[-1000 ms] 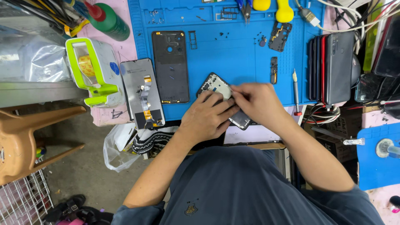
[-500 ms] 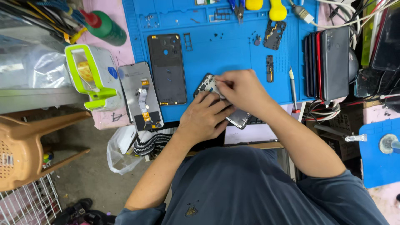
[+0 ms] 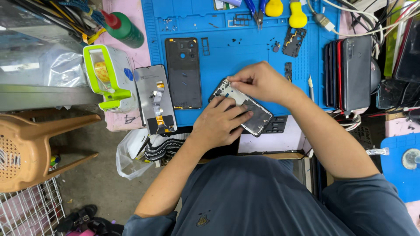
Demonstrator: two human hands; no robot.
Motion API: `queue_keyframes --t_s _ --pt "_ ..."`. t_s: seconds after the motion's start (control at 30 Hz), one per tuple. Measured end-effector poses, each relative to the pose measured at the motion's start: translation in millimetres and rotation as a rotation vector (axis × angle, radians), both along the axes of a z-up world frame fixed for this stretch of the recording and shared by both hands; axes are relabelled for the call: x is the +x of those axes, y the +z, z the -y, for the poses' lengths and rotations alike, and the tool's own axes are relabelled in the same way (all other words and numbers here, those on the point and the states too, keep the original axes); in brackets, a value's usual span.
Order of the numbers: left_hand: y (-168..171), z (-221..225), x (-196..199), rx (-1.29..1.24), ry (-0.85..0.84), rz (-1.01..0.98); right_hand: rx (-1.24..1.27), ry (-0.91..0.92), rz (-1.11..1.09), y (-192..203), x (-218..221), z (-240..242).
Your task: The person disassembles a mobile phone by hand and with a small prying tool, removing the internal frame and components from the housing while working on a blue repair mat.
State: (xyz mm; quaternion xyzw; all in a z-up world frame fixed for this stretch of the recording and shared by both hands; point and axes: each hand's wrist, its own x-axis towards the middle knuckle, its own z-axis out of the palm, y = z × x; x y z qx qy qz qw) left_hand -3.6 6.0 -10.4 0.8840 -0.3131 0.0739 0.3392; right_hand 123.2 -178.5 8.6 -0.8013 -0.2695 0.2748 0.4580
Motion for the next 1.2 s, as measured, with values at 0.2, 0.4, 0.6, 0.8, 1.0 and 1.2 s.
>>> queue_keyframes --t_s 0.2,0.4,0.6,0.8,1.0,1.2 --pt "1 2 0 -0.005 -0.004 0.010 -0.041 0.024 0.086 20 -7 11" --pt "3 0 -1 -0.018 -0.019 -0.023 -0.160 -0.110 0.360 47 -66 37" --pt "7 1 1 -0.029 -0.003 -0.014 -0.300 -0.241 0.445 44 -93 42" --pt "5 1 0 -0.028 0.000 -0.002 -0.255 -0.241 0.501 41 -98 43" --pt "3 0 0 -0.035 -0.008 -0.008 -0.374 -0.237 0.535 35 -97 37" --pt "5 -2 1 -0.035 -0.006 -0.017 -0.260 -0.281 0.484 43 -95 37"
